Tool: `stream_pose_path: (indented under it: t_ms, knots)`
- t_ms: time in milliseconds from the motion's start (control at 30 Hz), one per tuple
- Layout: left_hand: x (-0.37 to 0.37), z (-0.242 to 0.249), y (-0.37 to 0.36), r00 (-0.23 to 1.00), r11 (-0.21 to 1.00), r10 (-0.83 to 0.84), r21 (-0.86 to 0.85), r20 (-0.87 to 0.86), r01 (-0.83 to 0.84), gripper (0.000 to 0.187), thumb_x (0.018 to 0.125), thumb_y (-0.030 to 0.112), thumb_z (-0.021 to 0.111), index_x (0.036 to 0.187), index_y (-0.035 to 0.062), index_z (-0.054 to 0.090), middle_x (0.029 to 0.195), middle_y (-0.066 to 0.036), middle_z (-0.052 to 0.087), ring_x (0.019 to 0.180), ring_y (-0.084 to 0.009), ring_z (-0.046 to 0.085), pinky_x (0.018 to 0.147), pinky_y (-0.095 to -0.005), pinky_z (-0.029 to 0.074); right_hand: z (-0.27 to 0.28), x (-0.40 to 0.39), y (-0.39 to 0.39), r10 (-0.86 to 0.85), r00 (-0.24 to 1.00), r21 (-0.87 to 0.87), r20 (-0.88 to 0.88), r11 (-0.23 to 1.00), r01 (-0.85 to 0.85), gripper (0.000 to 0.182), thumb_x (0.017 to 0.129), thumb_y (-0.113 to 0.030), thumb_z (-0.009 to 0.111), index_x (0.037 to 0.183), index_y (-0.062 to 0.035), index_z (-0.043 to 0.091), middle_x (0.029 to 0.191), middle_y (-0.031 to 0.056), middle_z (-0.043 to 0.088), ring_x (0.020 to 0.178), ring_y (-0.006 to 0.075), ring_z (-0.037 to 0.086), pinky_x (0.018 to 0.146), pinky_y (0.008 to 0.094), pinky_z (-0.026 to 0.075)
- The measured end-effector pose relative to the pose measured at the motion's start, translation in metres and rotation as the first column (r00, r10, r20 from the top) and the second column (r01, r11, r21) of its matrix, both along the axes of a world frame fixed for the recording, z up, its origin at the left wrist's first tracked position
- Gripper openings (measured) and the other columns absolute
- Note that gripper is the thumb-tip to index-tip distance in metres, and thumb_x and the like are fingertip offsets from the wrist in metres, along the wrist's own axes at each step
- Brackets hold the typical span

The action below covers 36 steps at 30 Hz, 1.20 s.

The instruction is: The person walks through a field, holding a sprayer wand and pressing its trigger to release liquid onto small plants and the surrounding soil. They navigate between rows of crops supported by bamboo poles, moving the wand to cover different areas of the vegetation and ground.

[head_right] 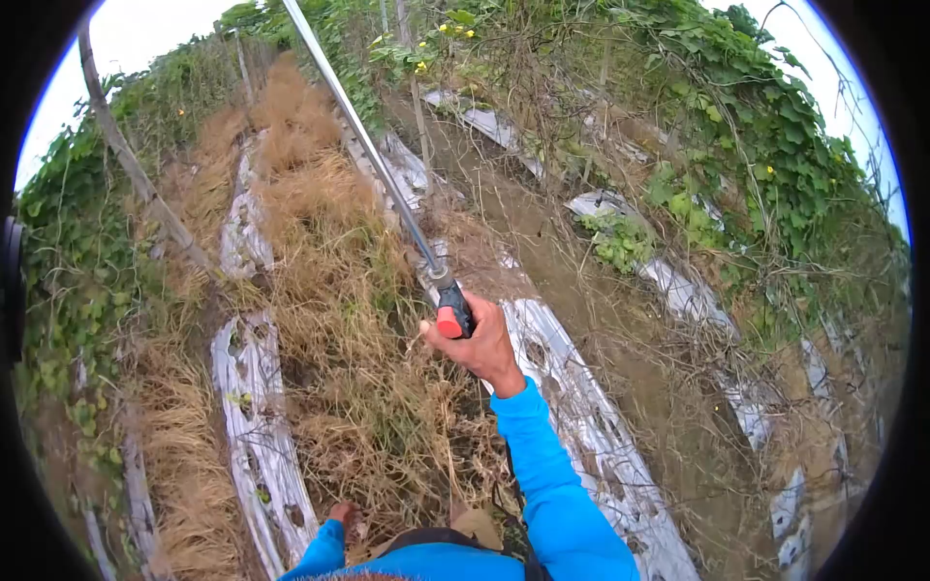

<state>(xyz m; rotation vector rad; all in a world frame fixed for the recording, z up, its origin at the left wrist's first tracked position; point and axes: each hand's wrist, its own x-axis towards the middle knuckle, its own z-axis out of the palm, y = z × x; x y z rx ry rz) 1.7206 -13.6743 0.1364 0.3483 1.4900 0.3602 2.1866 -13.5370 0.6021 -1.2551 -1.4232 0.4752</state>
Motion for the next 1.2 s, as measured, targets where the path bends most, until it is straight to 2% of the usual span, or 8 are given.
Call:
stream_pose_path:
  t_ms: [100,167,300,333,433,533,1100,1200]
  knots:
    - [-0.006,-0.033,0.0,0.999,0.997,-0.035,0.065,0.01,0.034,0.034,0.092,0.038,0.053,0.097,0.005,0.061,0.072,-0.009,0.061,0.049,-0.0184,0.051,0.041,-0.0313,0.035,0.017,-0.012,-0.048,-0.188,0.979,0.01,0.072,0.982,0.188,0.037,0.072,-0.031,0.079,0.081,-0.0018,0.058,0.063,0.0029,0.05,0.057,0.0138,0.044,0.055,0.0297,0.043]
    - [-0.022,-0.054,-0.013,0.954,0.999,-0.034,0.034,0.299,0.025,0.034,0.091,0.039,0.056,0.097,0.0058,0.061,0.074,-0.009,0.063,0.054,-0.0195,0.058,0.041,-0.032,0.039,0.024,-0.019,-0.076,-0.367,0.926,0.104,0.089,0.928,0.358,0.036,0.072,-0.03,0.079,0.082,-0.0018,0.059,0.064,0.0027,0.051,0.058,0.013,0.044,0.055,0.0293,0.042]
    - [-0.045,-0.096,-0.068,0.945,0.983,-0.18,0.011,0.272,0.184,0.036,0.09,0.044,0.055,0.095,0.0081,0.061,0.074,-0.008,0.065,0.055,-0.0208,0.061,0.041,-0.0348,0.042,0.031,-0.024,-0.13,-0.464,0.884,0.052,0.054,0.886,0.462,0.035,0.073,-0.028,0.08,0.078,-0.0018,0.057,0.066,0.0019,0.052,0.06,0.0118,0.044,0.056,0.0287,0.042]
    - [-0.049,-0.103,-0.081,0.962,0.967,-0.127,-0.188,0.243,0.175,0.036,0.091,0.045,0.052,0.092,0.0093,0.06,0.074,-0.01,0.065,0.054,-0.022,0.06,0.039,-0.0364,0.041,0.029,-0.023,-0.141,-0.466,0.885,0.039,0.022,0.885,0.464,0.035,0.073,-0.028,0.08,0.076,-0.0022,0.056,0.066,0.0007,0.051,0.06,0.011,0.043,0.055,0.0282,0.04]
    - [-0.052,-0.054,-0.164,0.979,0.98,-0.192,-0.066,-0.066,0.188,0.035,0.092,0.043,0.049,0.092,0.0098,0.06,0.074,-0.011,0.064,0.05,-0.0241,0.058,0.039,-0.0384,0.042,0.024,-0.026,-0.177,-0.5,0.864,0.073,-0.055,0.861,0.503,0.035,0.073,-0.028,0.08,0.075,-0.0032,0.055,0.065,-0.0006,0.048,0.059,0.0103,0.04,0.053,0.0277,0.037]
    - [-0.083,-0.06,-0.237,0.985,0.987,-0.115,-0.098,0.132,0.128,0.032,0.093,0.04,0.048,0.095,0.0106,0.06,0.075,-0.011,0.064,0.05,-0.0255,0.058,0.042,-0.0393,0.044,0.013,-0.021,-0.22,-0.527,0.845,0.064,-0.091,0.843,0.533,0.035,0.073,-0.027,0.08,0.073,-0.0043,0.054,0.064,-0.0012,0.046,0.059,0.0101,0.038,0.053,0.0271,0.035]
    - [-0.007,-0.056,-0.522,0.996,0.988,0.037,0.152,-0.086,-0.024,0.022,0.088,0.025,0.054,0.09,0.0047,0.062,0.072,-0.01,0.063,0.056,-0.0231,0.059,0.046,-0.0362,0.047,-0.053,0.078,-0.514,-0.455,0.889,-0.043,-0.051,0.89,0.453,0.034,0.074,-0.025,0.078,0.074,-0.0033,0.051,0.063,0.0029,0.045,0.057,0.0153,0.039,0.052,0.0317,0.037]
    - [-0.017,-0.05,-0.562,0.843,0.663,-0.353,0.528,-0.406,0.531,0.029,0.088,0.028,0.057,0.086,0.0014,0.066,0.07,-0.008,0.065,0.057,-0.0196,0.06,0.048,-0.0333,0.046,-0.066,0.098,-0.546,-0.296,0.95,-0.068,-0.102,0.955,0.29,0.037,0.071,-0.028,0.079,0.074,-0.003,0.052,0.061,0.0039,0.045,0.056,0.0164,0.039,0.052,0.0325,0.036]
